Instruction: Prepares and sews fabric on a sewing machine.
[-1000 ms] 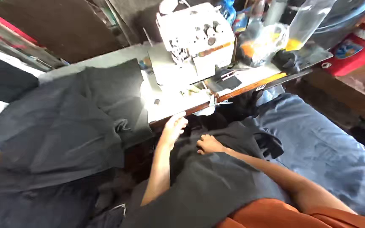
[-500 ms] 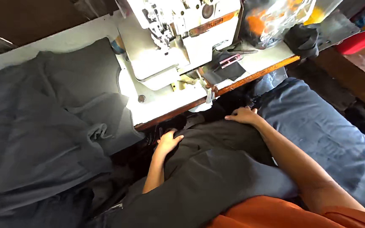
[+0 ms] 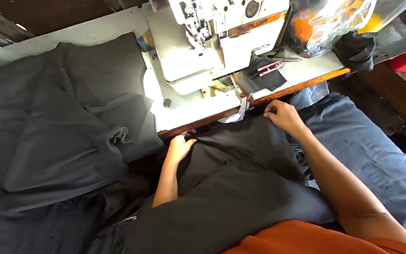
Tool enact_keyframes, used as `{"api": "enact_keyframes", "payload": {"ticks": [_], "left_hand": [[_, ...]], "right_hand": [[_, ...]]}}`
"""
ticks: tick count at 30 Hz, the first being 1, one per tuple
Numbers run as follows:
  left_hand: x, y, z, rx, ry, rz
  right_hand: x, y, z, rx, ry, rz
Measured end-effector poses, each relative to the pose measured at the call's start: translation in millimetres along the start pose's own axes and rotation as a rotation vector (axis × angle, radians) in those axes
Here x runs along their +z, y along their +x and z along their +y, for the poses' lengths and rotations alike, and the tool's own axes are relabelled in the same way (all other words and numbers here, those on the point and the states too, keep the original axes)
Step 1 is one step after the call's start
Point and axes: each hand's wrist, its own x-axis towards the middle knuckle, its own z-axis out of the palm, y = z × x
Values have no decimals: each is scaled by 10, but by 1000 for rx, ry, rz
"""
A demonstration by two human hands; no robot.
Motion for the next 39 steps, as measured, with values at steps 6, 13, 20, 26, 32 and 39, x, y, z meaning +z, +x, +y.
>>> {"api": "enact_keyframes", "payload": {"ticks": [6, 13, 20, 26, 32, 39], "left_hand": [[149, 43, -60, -49, 21, -2], [87, -30, -195, -33, -191, 253], [221, 5, -239, -60, -194, 190], [193, -36, -313, 11, -35, 49], [110, -99, -413, 99, -78, 88], [120, -125, -388, 52, -86, 17]], "right_hand": [[544, -137, -576, 53, -281, -526], [934, -182, -753, -106, 314, -801], [825, -193, -692, -289, 106, -432], [967, -480, -855, -462, 390, -494], [1058, -505, -953, -471, 808, -925], [656, -395, -920, -300, 934, -526]]}}
